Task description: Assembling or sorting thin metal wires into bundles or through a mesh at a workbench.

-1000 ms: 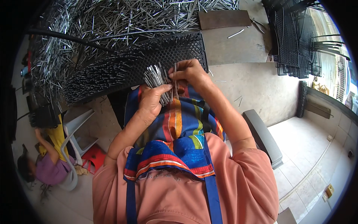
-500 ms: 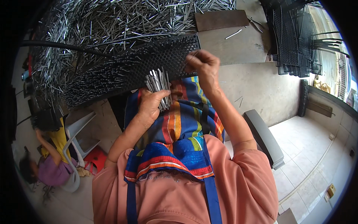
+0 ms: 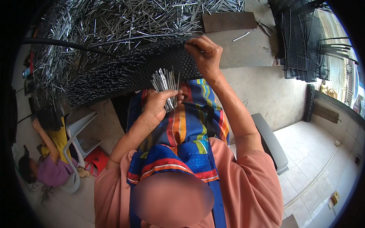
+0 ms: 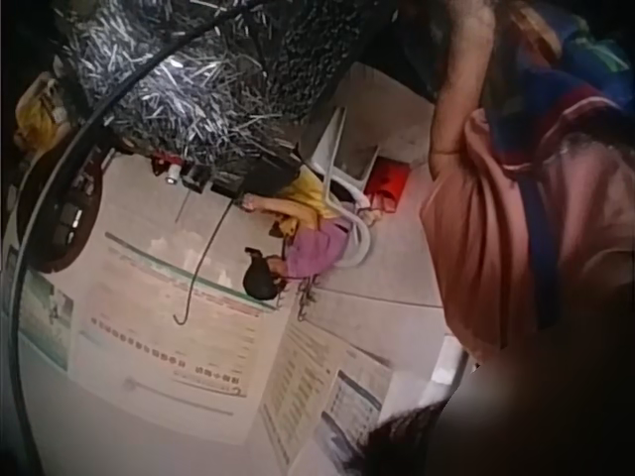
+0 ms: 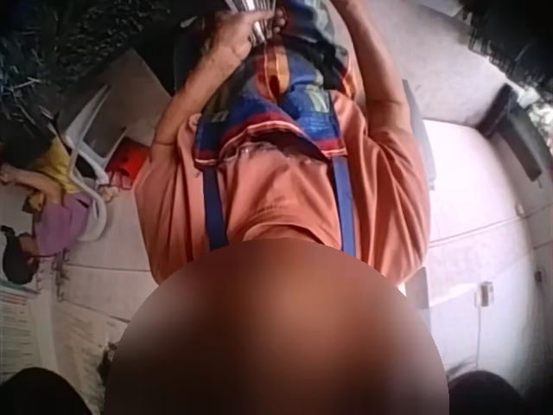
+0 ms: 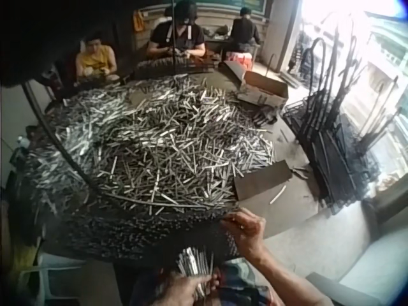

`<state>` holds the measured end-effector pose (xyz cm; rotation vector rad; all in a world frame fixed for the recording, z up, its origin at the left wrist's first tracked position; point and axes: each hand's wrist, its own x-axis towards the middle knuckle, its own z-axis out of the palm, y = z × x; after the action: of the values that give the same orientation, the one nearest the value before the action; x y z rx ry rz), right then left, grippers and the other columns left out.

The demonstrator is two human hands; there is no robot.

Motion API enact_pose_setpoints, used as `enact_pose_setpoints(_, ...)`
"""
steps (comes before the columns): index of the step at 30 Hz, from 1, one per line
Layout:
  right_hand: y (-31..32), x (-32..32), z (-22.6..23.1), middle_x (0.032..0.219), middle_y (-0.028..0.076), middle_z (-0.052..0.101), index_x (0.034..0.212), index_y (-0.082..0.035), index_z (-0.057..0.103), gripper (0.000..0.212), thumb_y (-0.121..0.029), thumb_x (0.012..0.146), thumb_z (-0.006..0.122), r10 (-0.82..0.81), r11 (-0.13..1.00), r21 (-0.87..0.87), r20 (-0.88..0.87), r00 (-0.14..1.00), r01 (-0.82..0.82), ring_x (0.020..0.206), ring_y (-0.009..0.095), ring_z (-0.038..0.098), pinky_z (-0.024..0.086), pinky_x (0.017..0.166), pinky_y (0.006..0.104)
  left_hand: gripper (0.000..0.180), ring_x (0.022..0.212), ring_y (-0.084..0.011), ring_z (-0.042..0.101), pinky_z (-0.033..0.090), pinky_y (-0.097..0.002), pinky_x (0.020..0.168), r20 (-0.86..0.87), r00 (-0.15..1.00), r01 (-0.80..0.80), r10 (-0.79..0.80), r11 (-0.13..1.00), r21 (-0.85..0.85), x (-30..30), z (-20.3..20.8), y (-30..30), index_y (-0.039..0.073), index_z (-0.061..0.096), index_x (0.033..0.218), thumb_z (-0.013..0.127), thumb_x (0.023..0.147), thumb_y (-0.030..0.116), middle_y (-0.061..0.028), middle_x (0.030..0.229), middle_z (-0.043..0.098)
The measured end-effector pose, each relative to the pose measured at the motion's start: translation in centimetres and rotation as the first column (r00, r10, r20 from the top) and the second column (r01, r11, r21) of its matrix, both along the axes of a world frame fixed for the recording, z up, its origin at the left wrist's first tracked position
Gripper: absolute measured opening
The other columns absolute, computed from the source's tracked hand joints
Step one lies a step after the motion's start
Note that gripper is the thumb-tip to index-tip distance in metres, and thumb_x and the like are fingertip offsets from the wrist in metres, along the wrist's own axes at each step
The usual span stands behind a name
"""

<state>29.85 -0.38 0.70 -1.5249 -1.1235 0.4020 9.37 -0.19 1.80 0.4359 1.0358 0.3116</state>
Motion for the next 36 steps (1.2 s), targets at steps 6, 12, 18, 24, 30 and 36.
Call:
enact_pose_setpoints(6,0.3,-0.6,0.2,0.079,0.006,0.065,0.090,0.004,0.070,0.014,0.008,0.076,0.072,-0.069,0.997,-0.036,0.111,0.991,0.073,0.070,0.010,0.063,0.050,0.062,0.0231,0.021,0.066,-0.0222,0.070,0.058,-0.0319,0.056,0.015,1.000,-0.009,0.009,1.000,-0.021,0.2,0.5,0.2,-0.004,0.064,0.097,0.064,0.077,-0.008,-0.0135,0.082,0.070)
enact_pose_setpoints(12,0.3,-0.4,0.1,0.077,0.005,0.065,0.089,0.000,0.072,0.012,0.001,0.077,0.074,-0.104,0.990,-0.063,0.273,0.956,0.126,0.066,0.010,0.061,0.048,0.060,0.0255,0.024,0.064,-0.0234,0.069,0.058,-0.0335,0.055,0.036,0.999,-0.016,0.018,0.999,-0.046,0.2,0.5,0.4,-0.002,0.063,0.099,0.063,0.076,-0.010,-0.0136,0.080,0.069)
enact_pose_setpoints(18,-1.9,-1.7,1.2,0.069,0.002,0.063,0.085,0.002,0.072,0.009,-0.005,0.079,0.074,-0.013,0.940,-0.338,0.098,0.995,0.046,0.064,0.008,0.057,0.044,0.057,0.0265,0.032,0.067,-0.0237,0.069,0.058,-0.0350,0.056,0.069,0.996,-0.055,0.058,0.998,-0.037,0.1,-0.6,0.4,-0.002,0.062,0.101,0.063,0.072,-0.014,-0.0117,0.083,0.068)
enact_pose_setpoints(24,-4.9,-4.5,2.0,0.061,-0.002,0.057,0.071,-0.001,0.067,0.012,-0.006,0.079,0.074,0.031,0.780,-0.516,-0.531,0.846,-0.353,0.056,0.004,0.048,0.036,0.050,0.0237,0.037,0.069,-0.0215,0.069,0.059,-0.0339,0.059,0.085,0.995,0.051,-0.058,0.995,0.082,0.3,-0.3,-0.1,-0.002,0.064,0.102,0.063,0.067,-0.016,-0.0074,0.083,0.067)
enact_pose_setpoints(30,-4.6,-3.3,2.0,0.061,-0.002,0.056,0.076,-0.003,0.067,0.010,-0.007,0.083,0.071,-0.055,0.778,-0.533,-0.586,0.809,-0.333,0.054,0.005,0.047,0.034,0.048,0.0217,0.027,0.068,-0.0208,0.069,0.058,-0.0332,0.057,0.102,0.989,0.095,-0.110,0.986,0.139,0.0,-0.8,-1.0,-0.002,0.066,0.096,0.065,0.071,-0.012,-0.0084,0.083,0.068)
enact_pose_setpoints(36,-3.1,-0.3,1.4,0.069,-0.002,0.061,0.089,-0.001,0.071,0.008,-0.004,0.082,0.073,-0.290,0.950,-0.015,-0.419,0.861,0.313,0.057,0.004,0.048,0.036,0.052,0.0194,0.019,0.066,-0.0209,0.070,0.057,-0.0306,0.057,-0.009,0.999,0.040,-0.040,0.998,0.041,0.1,-0.4,-0.9,-0.001,0.066,0.094,0.064,0.077,-0.008,-0.0098,0.082,0.070)
